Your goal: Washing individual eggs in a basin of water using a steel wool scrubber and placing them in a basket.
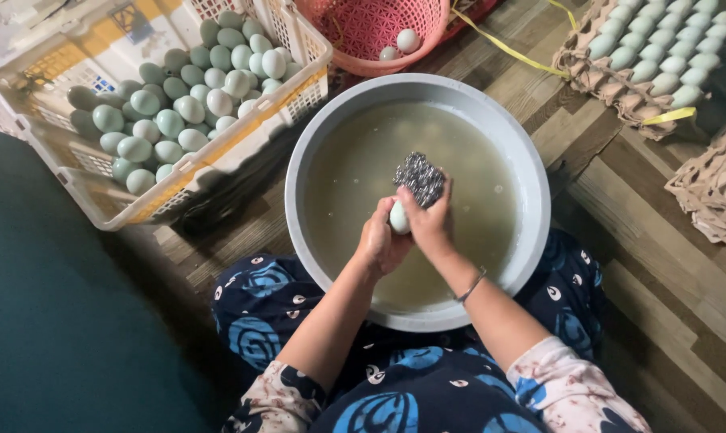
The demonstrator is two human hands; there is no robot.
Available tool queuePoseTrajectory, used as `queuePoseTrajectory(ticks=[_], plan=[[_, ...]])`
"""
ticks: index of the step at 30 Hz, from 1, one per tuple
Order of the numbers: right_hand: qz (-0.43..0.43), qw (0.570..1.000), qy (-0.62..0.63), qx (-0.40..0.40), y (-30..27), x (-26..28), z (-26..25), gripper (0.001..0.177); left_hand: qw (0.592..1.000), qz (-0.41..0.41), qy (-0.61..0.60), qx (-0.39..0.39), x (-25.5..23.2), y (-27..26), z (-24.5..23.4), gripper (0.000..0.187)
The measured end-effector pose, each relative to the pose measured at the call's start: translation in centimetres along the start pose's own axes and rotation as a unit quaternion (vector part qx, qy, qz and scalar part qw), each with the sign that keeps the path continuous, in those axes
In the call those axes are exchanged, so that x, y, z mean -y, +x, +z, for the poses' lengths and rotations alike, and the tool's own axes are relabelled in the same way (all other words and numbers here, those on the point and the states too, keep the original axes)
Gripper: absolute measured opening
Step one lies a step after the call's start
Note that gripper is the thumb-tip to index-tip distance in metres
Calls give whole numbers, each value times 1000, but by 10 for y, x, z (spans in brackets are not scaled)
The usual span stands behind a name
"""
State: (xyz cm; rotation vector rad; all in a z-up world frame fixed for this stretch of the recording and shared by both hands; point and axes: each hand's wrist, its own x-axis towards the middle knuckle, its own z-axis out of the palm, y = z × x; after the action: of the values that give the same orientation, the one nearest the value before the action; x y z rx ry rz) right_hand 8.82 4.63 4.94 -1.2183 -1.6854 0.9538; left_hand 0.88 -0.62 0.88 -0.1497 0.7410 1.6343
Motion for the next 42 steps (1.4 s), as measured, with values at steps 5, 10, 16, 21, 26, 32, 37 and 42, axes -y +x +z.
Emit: queuePoseTrajectory(ticks=[5, 10, 16, 21, 26, 32, 37, 42], plan=[[-54, 998, 24, 18, -4, 0, 7, 71, 1000, 8, -4, 3, -2, 6, -5, 28], [-17, 999, 19, 29, -7, 5, -4, 74, 1000, -19, -12, 3, -1, 5, -4, 27], [-40, 997, 54, 34, 6, -16, -1, 65, 999, -35, -34, -8, -10, -10, 12, 26], [-96, 995, 5, 28, -16, 11, -2, 79, 999, -30, -24, 11, -20, -18, 27, 14], [-8, 998, 59, 4, 12, -24, -2, 65, 998, -60, -15, -21, -14, -6, 15, 27], [-64, 997, 27, 43, -9, 11, 2, 69, 999, -37, -31, -9, -17, -17, 20, 23], [-39, 998, 33, 26, -7, 11, -4, 65, 999, -38, -10, -13, -16, -14, 21, 26], [-115, 992, 36, 43, -6, 7, -1, 69, 999, -37, -24, -14, -14, -8, 10, 24]])
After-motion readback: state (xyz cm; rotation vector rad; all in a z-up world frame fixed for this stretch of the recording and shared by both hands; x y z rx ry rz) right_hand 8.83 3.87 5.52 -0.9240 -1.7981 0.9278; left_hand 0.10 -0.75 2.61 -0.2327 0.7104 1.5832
